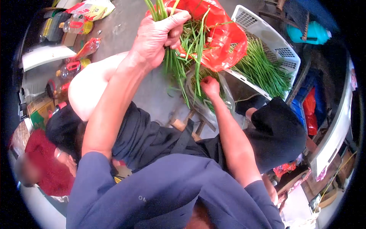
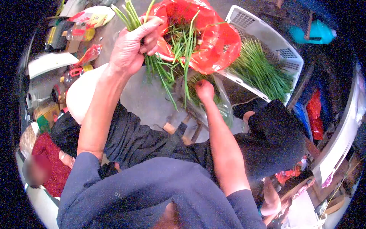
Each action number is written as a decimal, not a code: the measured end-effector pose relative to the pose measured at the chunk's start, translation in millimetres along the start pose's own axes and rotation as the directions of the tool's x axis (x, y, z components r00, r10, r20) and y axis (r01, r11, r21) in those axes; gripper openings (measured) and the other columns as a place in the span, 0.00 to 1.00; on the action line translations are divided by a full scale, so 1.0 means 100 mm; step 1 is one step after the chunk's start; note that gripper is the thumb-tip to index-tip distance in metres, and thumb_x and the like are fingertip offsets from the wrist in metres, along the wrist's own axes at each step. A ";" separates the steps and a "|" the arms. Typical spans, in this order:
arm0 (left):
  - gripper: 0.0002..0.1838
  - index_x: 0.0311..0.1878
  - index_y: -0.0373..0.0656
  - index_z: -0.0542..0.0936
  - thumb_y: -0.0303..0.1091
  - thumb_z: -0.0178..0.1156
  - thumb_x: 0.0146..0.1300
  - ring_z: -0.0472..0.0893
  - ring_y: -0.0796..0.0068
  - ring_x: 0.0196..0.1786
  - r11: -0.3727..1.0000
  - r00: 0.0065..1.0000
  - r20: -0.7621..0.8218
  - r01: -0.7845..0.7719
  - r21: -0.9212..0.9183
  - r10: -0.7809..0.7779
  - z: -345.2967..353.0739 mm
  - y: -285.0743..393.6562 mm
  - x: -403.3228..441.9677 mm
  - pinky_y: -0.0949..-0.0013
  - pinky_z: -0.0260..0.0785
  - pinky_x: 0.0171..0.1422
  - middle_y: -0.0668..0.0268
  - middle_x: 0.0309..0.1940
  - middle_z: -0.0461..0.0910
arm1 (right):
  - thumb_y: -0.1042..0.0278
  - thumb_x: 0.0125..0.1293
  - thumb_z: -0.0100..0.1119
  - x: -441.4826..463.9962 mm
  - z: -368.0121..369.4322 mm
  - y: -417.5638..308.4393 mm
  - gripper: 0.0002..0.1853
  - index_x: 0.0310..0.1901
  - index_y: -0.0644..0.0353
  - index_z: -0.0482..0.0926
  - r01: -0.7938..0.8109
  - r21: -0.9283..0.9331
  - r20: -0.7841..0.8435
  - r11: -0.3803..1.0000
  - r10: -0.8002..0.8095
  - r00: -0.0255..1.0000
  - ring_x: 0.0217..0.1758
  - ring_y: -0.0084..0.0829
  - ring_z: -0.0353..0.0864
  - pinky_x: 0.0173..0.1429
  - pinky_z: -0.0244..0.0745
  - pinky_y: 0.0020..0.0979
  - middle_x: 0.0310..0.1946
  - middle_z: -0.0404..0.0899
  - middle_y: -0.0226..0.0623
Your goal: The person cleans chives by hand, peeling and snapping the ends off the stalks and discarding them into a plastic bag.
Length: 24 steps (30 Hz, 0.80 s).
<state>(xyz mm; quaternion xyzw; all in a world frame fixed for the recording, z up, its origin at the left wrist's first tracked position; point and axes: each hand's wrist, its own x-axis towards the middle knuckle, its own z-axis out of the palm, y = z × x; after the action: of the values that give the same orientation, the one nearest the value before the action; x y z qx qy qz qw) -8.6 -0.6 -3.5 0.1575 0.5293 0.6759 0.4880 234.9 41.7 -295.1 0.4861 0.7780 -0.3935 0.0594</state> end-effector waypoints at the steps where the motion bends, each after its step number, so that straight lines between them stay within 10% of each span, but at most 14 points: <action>1: 0.09 0.40 0.37 0.78 0.34 0.60 0.63 0.62 0.88 0.15 1.000 0.997 -0.068 0.031 -0.006 -0.031 0.01 0.01 -0.01 0.80 0.55 0.20 0.73 0.19 0.72 | 0.60 0.50 0.63 -0.02 -0.02 -0.05 0.13 0.38 0.55 0.82 0.024 0.055 0.067 0.998 -0.028 0.997 0.39 0.50 0.80 0.45 0.76 0.46 0.34 0.81 0.49; 10: 0.10 0.44 0.33 0.77 0.25 0.54 0.59 0.64 0.86 0.16 0.988 0.990 -0.088 0.097 -0.122 -0.108 -0.05 -0.01 0.04 0.80 0.59 0.21 0.63 0.23 0.77 | 0.60 0.49 0.65 0.06 0.13 -0.12 0.13 0.37 0.52 0.79 0.129 -0.212 0.091 0.969 -0.112 0.990 0.38 0.49 0.80 0.39 0.76 0.47 0.32 0.79 0.46; 15: 0.13 0.46 0.34 0.76 0.23 0.55 0.56 0.64 0.86 0.16 0.993 0.988 -0.118 0.086 -0.086 -0.096 -0.03 -0.01 0.04 0.78 0.61 0.23 0.59 0.27 0.80 | 0.62 0.52 0.61 0.03 0.13 -0.24 0.10 0.36 0.54 0.77 0.189 -0.114 -0.163 0.975 -0.206 0.965 0.36 0.50 0.80 0.38 0.75 0.50 0.31 0.79 0.46; 24: 0.13 0.49 0.36 0.77 0.31 0.54 0.65 0.61 0.88 0.16 0.994 0.993 -0.061 0.103 -0.037 -0.106 -0.02 -0.08 0.02 0.81 0.54 0.21 0.69 0.23 0.77 | 0.61 0.55 0.57 0.07 0.00 -0.14 0.09 0.35 0.55 0.78 0.160 -0.228 0.051 0.960 -0.153 0.987 0.37 0.51 0.80 0.40 0.75 0.51 0.29 0.80 0.47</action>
<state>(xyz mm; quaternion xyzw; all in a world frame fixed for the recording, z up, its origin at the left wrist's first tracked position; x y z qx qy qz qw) -6.7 0.2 -12.2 0.1000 0.5402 0.6630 0.5085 219.6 43.8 -290.5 0.4064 0.8534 -0.3117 0.0969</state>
